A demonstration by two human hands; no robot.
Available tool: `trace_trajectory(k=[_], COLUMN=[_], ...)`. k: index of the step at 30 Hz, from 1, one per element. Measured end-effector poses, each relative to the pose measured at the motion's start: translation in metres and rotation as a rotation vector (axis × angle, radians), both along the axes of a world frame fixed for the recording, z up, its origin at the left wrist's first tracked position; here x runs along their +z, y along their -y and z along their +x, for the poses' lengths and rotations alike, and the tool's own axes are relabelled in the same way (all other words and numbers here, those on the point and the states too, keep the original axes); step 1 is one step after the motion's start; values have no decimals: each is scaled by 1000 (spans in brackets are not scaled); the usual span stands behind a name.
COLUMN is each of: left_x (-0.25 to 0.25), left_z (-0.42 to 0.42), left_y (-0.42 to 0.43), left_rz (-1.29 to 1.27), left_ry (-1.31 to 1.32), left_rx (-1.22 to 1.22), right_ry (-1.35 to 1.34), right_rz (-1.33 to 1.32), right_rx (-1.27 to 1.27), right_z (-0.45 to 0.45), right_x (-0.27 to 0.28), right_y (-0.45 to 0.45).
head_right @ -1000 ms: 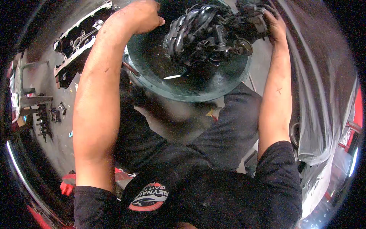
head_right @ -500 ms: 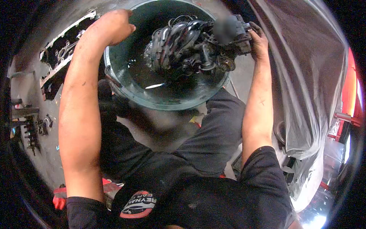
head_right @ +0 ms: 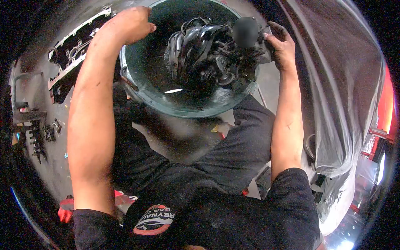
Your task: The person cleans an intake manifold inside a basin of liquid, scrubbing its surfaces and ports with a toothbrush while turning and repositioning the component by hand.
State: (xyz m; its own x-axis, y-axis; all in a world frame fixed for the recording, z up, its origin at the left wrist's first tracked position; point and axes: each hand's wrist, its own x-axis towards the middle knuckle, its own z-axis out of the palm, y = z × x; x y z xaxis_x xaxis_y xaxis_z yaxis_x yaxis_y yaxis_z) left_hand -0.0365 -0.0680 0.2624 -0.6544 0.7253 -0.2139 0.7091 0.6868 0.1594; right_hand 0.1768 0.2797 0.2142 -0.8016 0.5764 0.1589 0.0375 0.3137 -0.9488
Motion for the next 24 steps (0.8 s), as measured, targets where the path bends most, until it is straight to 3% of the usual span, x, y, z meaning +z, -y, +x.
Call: trace_trajectory(k=[3, 6, 9, 14, 24], left_x=[1, 37, 25, 27, 25], left_z=[4, 27, 18, 17, 10], left_y=[-4, 0, 3, 17, 11], left_rz=[61, -29, -2, 29, -13], left_ry=[3, 84, 68, 78, 12], left_rx=[16, 225, 89, 97, 29], right_ry=[57, 122, 213, 220, 272], right_rz=[145, 303, 381, 323, 261], right_rx=[35, 164, 253, 170, 276], right_z=[-6, -6, 3, 17, 16], right_x=[16, 24, 28, 21, 31], right_y=[56, 88, 102, 83, 95])
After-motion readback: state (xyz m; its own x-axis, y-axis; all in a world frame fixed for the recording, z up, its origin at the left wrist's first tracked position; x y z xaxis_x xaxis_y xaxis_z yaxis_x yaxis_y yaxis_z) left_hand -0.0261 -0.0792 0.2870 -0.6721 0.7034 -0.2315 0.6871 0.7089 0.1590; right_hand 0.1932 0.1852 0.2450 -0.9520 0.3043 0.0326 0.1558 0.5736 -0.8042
